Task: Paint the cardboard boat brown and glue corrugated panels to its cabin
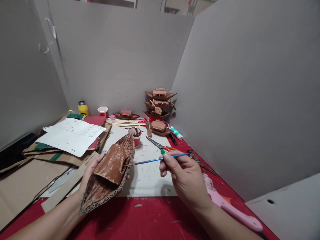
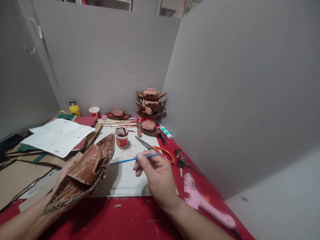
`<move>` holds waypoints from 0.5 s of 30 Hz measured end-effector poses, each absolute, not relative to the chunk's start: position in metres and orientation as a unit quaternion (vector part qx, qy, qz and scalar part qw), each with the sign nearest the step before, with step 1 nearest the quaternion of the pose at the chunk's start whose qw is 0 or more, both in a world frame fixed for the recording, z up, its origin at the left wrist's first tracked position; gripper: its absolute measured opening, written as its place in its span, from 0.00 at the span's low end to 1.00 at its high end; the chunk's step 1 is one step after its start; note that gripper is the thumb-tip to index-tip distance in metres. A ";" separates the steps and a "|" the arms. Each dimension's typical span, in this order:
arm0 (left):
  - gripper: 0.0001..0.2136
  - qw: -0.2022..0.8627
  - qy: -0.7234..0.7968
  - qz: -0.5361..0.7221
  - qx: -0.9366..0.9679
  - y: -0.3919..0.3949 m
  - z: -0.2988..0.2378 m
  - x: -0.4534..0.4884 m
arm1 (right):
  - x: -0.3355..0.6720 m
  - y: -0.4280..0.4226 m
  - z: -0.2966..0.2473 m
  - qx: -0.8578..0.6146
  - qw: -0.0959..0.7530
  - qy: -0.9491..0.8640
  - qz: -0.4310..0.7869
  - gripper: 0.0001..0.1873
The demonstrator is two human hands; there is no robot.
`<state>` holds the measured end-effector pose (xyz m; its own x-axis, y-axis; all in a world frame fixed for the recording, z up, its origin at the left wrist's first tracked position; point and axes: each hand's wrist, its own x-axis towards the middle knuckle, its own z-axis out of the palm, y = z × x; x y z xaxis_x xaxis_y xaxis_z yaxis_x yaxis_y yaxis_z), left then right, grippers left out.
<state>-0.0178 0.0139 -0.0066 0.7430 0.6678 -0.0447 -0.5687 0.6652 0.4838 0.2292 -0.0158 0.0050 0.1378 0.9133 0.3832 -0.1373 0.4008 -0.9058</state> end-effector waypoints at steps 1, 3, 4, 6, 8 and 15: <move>0.20 0.909 0.099 0.337 0.226 0.014 -0.007 -0.018 | 0.228 -0.017 0.005 -0.369 0.654 -0.523 0.404 0.08; 0.20 0.911 0.089 0.335 0.224 0.016 -0.010 -0.018 | 0.228 -0.018 0.006 -0.367 0.657 -0.526 0.395 0.08; 0.20 0.910 0.091 0.338 0.223 0.016 -0.011 -0.019 | 0.228 -0.018 0.007 -0.370 0.662 -0.526 0.384 0.08; 0.19 0.905 0.104 0.348 0.221 0.017 -0.013 -0.019 | 0.228 -0.019 0.007 -0.376 0.671 -0.524 0.365 0.07; 0.19 0.906 0.112 0.344 0.221 0.018 -0.014 -0.020 | 0.228 -0.020 0.007 -0.374 0.666 -0.530 0.369 0.07; 0.19 0.898 0.133 0.355 0.223 0.015 -0.009 -0.020 | 0.228 -0.025 0.005 -0.357 0.651 -0.560 0.368 0.04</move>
<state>-0.0202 0.0153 -0.0090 0.7134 0.6962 -0.0800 -0.5779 0.6490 0.4948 0.2277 -0.0248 0.0054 0.1020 0.8786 0.4665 -0.0792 0.4746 -0.8766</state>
